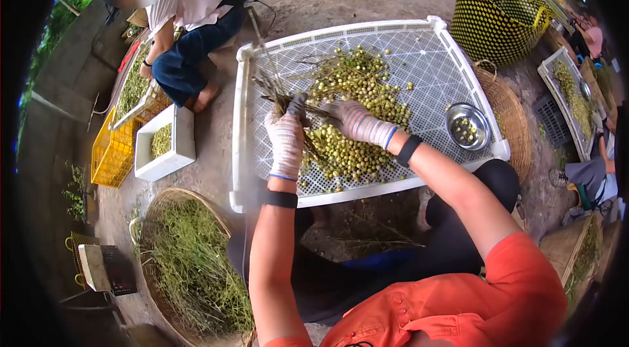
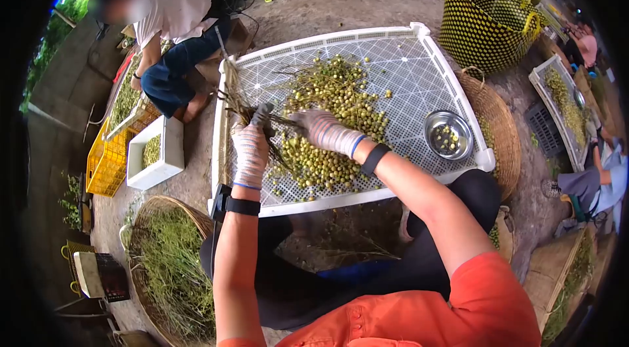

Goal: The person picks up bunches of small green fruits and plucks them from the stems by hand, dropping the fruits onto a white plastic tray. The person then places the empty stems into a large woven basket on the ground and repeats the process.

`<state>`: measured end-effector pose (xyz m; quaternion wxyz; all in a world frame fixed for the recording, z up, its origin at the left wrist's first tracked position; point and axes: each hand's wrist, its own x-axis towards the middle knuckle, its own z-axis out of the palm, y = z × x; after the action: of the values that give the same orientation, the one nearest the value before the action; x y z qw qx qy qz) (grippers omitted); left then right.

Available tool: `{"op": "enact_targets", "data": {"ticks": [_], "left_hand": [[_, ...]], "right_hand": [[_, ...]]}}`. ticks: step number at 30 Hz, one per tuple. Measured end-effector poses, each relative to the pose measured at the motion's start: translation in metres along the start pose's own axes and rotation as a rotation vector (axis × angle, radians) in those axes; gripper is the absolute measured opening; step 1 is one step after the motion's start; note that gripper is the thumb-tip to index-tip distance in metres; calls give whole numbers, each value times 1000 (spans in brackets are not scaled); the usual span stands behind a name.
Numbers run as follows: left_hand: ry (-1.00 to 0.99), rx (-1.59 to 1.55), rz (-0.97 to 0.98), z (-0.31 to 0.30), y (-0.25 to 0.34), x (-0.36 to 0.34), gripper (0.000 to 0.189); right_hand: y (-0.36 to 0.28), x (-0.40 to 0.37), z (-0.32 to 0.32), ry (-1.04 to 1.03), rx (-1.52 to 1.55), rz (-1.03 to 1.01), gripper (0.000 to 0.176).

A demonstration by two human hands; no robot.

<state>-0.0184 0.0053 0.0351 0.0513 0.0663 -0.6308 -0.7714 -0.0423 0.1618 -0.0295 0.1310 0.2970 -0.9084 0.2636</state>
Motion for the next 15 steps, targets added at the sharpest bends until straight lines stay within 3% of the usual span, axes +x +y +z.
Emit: {"op": "enact_targets", "data": {"ticks": [2,5,10,12,14,15], "left_hand": [[5,-61,33,-2,-4,1,11],[19,-85,-4,-4,-14,6,14],[73,-153,-77,2,-4,4,13],[72,-192,-44,0,-3,5,18],[70,-227,-10,0,-2,5,23],[73,-190,-10,0,-3,5,22]], "right_hand": [[12,-6,1,-100,-59,44,26],[-6,-4,-29,-380,-202,275,30],[16,-14,-13,-288,-196,219,32],[27,-18,-2,217,-120,-167,32],[37,-21,1,143,-182,-172,35],[26,-20,-11,-116,-230,44,36]]}}
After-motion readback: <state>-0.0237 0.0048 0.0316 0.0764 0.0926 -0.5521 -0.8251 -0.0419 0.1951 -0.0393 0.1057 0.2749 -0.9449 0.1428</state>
